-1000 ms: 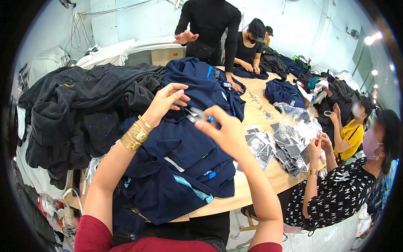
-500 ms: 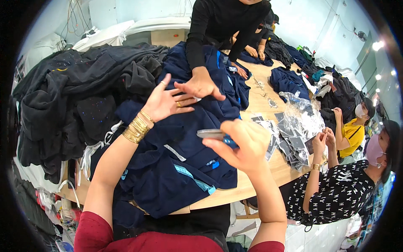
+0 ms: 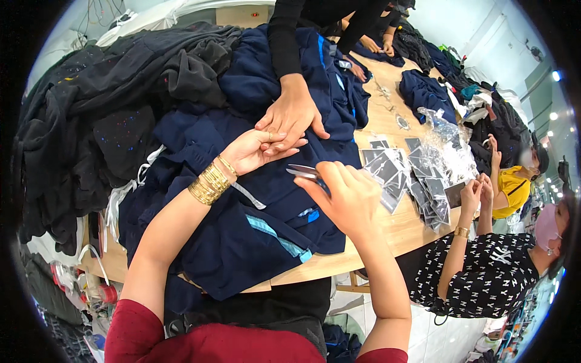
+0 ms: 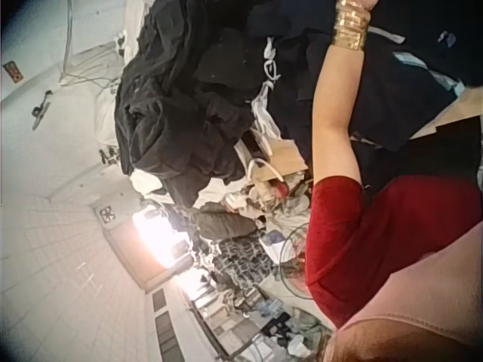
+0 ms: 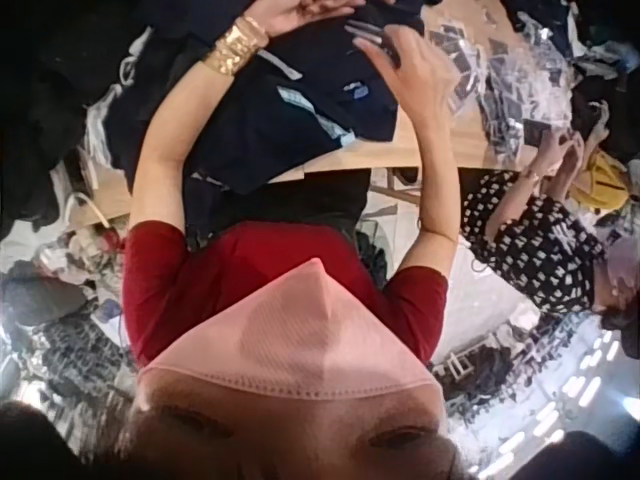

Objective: The person trims loose threads from garments on a table using snips.

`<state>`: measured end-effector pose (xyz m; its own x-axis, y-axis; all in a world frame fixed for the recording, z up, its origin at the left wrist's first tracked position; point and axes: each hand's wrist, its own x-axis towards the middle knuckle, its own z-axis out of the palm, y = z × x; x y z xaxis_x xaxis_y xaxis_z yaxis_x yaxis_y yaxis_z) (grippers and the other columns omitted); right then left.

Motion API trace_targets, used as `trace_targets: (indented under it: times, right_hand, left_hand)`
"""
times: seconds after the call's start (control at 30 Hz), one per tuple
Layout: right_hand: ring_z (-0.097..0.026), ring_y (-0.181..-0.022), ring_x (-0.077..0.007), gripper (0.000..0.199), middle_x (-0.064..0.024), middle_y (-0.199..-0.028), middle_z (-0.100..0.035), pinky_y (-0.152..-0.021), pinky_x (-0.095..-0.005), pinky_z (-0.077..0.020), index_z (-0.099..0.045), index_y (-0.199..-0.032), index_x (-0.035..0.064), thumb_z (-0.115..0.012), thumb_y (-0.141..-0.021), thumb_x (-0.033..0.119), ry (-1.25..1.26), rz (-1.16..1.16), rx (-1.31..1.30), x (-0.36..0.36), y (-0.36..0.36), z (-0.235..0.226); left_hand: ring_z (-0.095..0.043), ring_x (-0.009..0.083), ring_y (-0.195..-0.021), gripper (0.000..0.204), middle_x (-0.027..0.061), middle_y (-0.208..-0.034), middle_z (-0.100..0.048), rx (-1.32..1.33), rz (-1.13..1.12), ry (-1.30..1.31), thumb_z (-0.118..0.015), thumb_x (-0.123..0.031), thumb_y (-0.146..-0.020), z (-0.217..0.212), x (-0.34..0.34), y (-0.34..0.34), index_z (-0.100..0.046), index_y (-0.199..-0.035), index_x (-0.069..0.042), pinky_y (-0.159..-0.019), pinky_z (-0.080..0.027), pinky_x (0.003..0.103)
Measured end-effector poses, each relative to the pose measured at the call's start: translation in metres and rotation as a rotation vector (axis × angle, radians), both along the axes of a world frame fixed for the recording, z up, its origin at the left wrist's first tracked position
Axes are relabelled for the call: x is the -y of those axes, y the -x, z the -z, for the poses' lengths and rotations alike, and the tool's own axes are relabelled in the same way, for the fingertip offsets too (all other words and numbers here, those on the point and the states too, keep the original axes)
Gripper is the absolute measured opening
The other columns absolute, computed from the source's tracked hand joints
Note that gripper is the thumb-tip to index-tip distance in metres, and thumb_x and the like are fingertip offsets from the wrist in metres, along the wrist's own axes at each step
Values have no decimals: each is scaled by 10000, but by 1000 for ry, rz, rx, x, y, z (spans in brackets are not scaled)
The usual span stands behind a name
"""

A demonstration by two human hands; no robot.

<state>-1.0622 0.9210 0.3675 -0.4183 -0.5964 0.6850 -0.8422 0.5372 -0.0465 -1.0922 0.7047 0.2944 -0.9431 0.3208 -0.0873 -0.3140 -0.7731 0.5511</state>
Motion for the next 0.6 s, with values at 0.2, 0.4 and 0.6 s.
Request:
trace_targets:
  times: [0.2, 0.4, 0.6]
  right_hand:
    - [-530, -520, -175, 274, -13, -616, -550, -470, -277, -388, -563, -747, 95, -736, -707, 304, -71, -52, -24, 25, 23, 36]
    - [-528, -519, -171, 255, -8, -625, -549, -489, -276, -395, -569, -766, 103, -721, -721, 303, -48, -60, -38, 34, 38, 62]
    - [-532, -519, -186, 260, -22, -631, -552, -486, -296, -402, -565, -777, 96, -717, -724, 300, -27, -49, -13, 35, 32, 64]
  left_hand:
    - [-559, 324, -1063, 302, 220, -1123, -522, 12, -10, 31, -401, -11, -930, 8, -4, 0, -351, -1220, 59, -880, -516, 403]
    - [-580, 313, -1030, 301, 250, -1113, -541, -25, 0, 58, -396, -13, -931, 7, -5, 2, -361, -1223, 53, -846, -527, 360]
    - [-595, 298, -1004, 305, 242, -1097, -560, -8, -9, 106, -391, -30, -937, 9, -11, 1, -368, -1233, 40, -802, -531, 321]
